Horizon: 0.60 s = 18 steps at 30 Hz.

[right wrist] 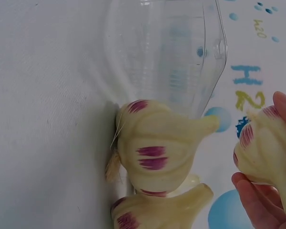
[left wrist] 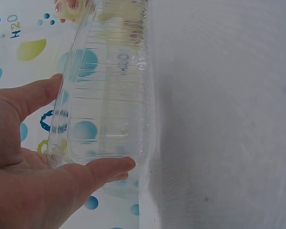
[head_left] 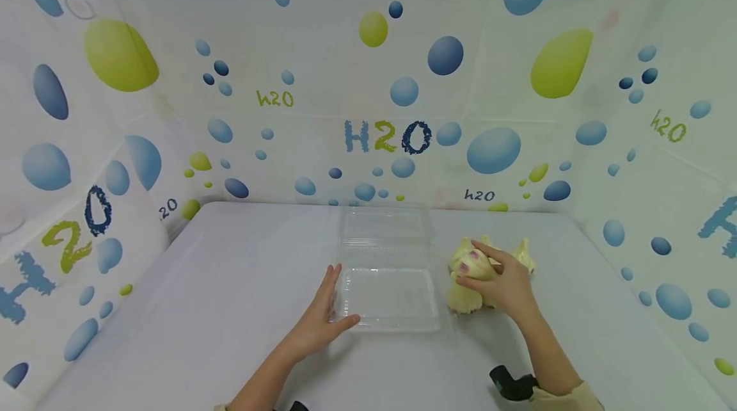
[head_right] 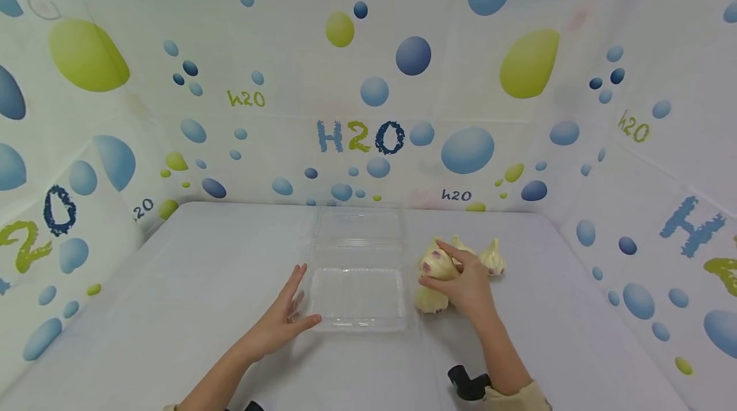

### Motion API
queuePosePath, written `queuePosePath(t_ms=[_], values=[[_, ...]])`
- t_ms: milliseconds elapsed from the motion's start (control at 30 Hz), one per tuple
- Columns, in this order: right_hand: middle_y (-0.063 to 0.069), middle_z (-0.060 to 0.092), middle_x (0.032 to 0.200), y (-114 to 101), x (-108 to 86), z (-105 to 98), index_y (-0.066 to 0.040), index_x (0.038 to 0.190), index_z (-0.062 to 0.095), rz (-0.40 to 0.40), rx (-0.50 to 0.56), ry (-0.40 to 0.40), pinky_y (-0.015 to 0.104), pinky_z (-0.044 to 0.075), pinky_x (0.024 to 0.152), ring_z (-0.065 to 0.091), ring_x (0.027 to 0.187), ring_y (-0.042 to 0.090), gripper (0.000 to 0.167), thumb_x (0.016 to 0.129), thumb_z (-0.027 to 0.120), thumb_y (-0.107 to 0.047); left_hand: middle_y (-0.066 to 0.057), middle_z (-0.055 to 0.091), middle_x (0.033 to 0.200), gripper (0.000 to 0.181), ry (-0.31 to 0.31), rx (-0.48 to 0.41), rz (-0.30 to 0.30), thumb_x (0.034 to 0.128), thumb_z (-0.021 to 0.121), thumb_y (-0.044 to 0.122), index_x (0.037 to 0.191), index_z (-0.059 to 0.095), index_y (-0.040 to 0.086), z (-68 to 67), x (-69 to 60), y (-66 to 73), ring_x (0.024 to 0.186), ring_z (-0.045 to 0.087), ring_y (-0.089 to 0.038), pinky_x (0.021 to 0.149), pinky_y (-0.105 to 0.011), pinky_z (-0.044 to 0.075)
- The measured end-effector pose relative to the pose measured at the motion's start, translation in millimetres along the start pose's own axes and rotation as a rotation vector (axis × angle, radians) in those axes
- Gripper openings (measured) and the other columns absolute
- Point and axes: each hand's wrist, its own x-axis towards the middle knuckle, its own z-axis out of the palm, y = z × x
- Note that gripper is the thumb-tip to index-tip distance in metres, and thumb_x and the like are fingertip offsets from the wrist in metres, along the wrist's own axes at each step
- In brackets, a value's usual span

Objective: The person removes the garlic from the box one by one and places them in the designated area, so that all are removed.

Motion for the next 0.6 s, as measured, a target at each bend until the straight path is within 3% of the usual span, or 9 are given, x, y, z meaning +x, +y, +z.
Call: queuePosePath(t_ms=[100, 367, 600], values=[[0.02, 0.038, 0.139, 1.2, -2.2, -4.4, -0.013, 0.136, 0.046, -0.013, -0.026, 0.028, 0.05, 0.046, 0.086, 0.045, 0.115, 0.046, 0.08, 0.067, 0.081, -0.036, -0.02, -0.008, 0.151, 0.094, 0.002, 0.004, -0.003, 0.0804, 0.071, 0.014, 0.148, 0.006, 0.013, 0.0, -0.5, 0.7, 0.134, 0.008, -0.043, 0.099, -0.057, 0.025], [0.023, 0.05, 0.122, 10.6, -6.6, -16.0, -0.01, 0.128, 0.043, -0.075, -0.035, 0.126, 0.043, 0.051, 0.074, 0.053, 0.105, 0.041, 0.077, 0.066, 0.082, -0.032, -0.021, -0.007, 0.15, 0.092, 0.003, 0.026, 0.012, 0.0807, 0.07, 0.015, 0.148, 0.007, 0.012, -0.3, 0.2, 0.9, 0.134, 0.007, -0.044, 0.098, -0.058, 0.025], [0.025, 0.049, 0.123, 17.1, -9.9, -29.6, -0.007, 0.122, 0.045, -0.053, -0.056, 0.173, 0.052, 0.047, 0.081, 0.05, 0.108, 0.045, 0.071, 0.068, 0.081, -0.032, -0.022, -0.007, 0.15, 0.094, 0.006, 0.017, 0.018, 0.0791, 0.072, 0.013, 0.148, 0.007, 0.011, -0.3, 0.1, 1.3, 0.134, 0.007, -0.044, 0.098, -0.057, 0.028]])
